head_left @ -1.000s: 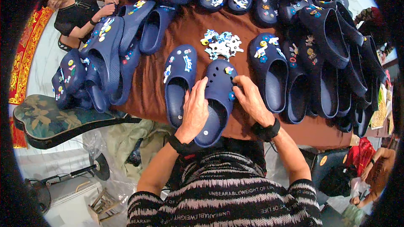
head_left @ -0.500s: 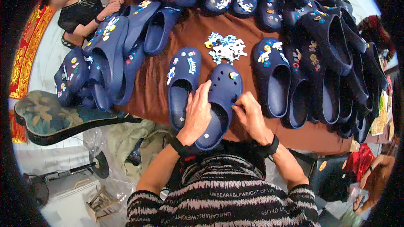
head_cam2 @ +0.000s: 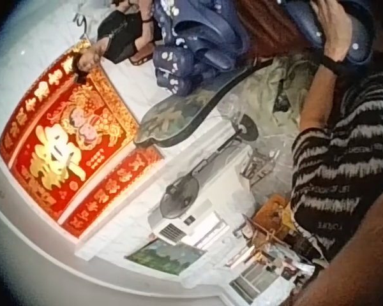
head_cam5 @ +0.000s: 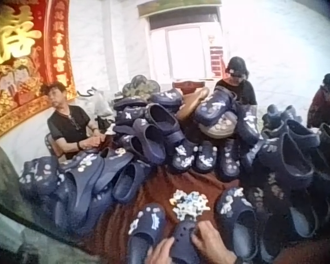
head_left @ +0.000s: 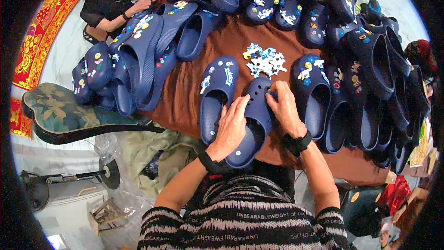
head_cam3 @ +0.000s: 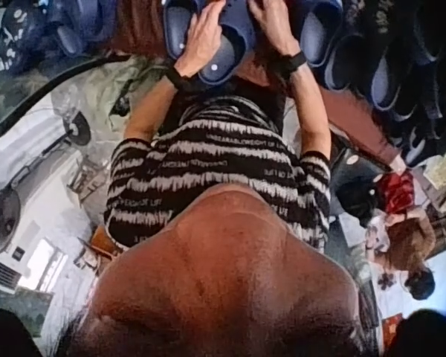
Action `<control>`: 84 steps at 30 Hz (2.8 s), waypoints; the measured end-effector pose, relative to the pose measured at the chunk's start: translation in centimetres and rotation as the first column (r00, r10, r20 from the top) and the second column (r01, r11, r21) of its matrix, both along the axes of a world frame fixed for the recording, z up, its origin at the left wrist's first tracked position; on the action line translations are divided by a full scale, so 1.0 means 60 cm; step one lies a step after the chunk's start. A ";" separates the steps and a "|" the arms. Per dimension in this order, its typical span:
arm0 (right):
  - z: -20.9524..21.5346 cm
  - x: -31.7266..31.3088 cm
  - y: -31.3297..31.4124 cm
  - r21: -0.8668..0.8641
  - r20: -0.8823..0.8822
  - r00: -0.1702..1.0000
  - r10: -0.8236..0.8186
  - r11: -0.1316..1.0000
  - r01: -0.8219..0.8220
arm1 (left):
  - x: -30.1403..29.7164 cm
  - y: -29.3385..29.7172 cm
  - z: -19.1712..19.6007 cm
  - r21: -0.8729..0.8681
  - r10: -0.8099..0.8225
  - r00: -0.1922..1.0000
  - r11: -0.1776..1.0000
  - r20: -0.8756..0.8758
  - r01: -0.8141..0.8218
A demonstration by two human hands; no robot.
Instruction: Attaching decorative charms to the holes of blue clog shoes.
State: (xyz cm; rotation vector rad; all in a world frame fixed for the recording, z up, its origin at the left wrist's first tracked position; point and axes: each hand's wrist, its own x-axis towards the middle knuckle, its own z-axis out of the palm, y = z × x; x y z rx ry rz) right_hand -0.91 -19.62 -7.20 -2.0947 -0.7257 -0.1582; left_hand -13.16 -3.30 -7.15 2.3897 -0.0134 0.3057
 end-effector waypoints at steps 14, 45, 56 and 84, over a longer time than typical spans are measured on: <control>0.047 0.150 0.076 -0.435 0.312 0.947 0.070 0.897 0.077 | -0.001 -0.001 0.000 -0.008 -0.022 1.000 1.000 0.022 0.022; 0.031 0.138 0.103 -0.181 0.316 0.946 0.080 0.983 -0.022 | -0.002 -0.004 0.014 0.047 -0.097 0.994 0.994 -0.040 0.099; 0.006 0.106 0.179 -0.556 0.306 0.875 0.374 0.817 -0.154 | -0.045 0.028 0.007 -0.097 0.028 0.983 0.995 0.182 -0.011; -0.008 0.142 0.153 -0.362 0.211 0.906 0.368 0.890 -0.277 | 0.032 0.072 -0.023 -0.032 0.043 0.978 0.998 -0.204 -0.050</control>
